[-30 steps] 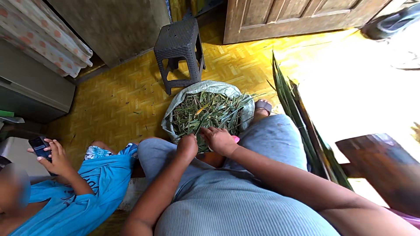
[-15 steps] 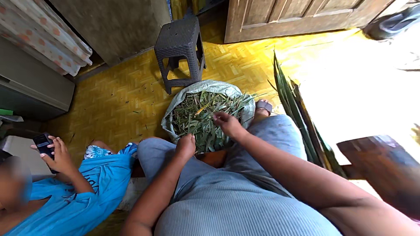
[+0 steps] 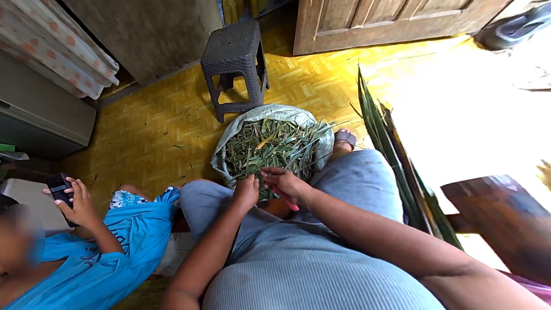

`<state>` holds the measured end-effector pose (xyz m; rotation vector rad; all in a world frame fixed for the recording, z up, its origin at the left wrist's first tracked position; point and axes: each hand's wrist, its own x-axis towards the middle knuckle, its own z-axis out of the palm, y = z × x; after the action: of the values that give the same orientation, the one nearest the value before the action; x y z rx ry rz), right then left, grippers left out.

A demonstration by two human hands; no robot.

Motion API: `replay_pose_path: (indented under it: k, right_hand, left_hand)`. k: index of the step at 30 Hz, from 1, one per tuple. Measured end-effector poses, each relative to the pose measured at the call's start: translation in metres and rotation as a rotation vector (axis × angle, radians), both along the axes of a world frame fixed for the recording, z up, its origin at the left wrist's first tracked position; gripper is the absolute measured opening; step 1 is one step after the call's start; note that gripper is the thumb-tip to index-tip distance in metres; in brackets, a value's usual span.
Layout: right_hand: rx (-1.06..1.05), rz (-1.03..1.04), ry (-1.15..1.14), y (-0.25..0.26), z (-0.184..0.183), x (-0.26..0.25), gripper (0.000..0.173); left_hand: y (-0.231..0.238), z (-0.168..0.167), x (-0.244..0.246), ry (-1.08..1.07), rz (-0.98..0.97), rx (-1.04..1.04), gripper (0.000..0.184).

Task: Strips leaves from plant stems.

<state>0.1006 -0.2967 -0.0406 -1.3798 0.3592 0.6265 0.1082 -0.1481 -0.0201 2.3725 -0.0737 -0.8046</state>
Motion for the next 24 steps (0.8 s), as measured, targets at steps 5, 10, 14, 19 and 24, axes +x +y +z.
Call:
replay_pose_path:
  k: [5, 10, 14, 19, 24]
  right_hand:
    - [0.082, 0.003, 0.073, 0.000, 0.003, -0.001, 0.036]
    - [-0.030, 0.098, -0.030, -0.002, -0.001, -0.001, 0.036]
    - [-0.196, 0.169, -0.116, -0.005, -0.004, 0.001, 0.040]
    - [-0.398, 0.274, -0.220, -0.014, -0.012, 0.007, 0.044]
    - [-0.406, 0.169, -0.205, -0.033, -0.019, 0.023, 0.043]
  left_hand:
    - [-0.004, 0.003, -0.004, -0.052, -0.039, 0.105, 0.043]
    - [-0.001, 0.001, -0.004, -0.052, -0.021, 0.055, 0.040]
    - [0.003, -0.001, -0.005, -0.006, 0.012, 0.009, 0.040]
    - [0.005, 0.003, -0.008, 0.042, 0.001, 0.027, 0.041]
    - [0.010, 0.010, -0.015, 0.053, -0.027, 0.009, 0.041]
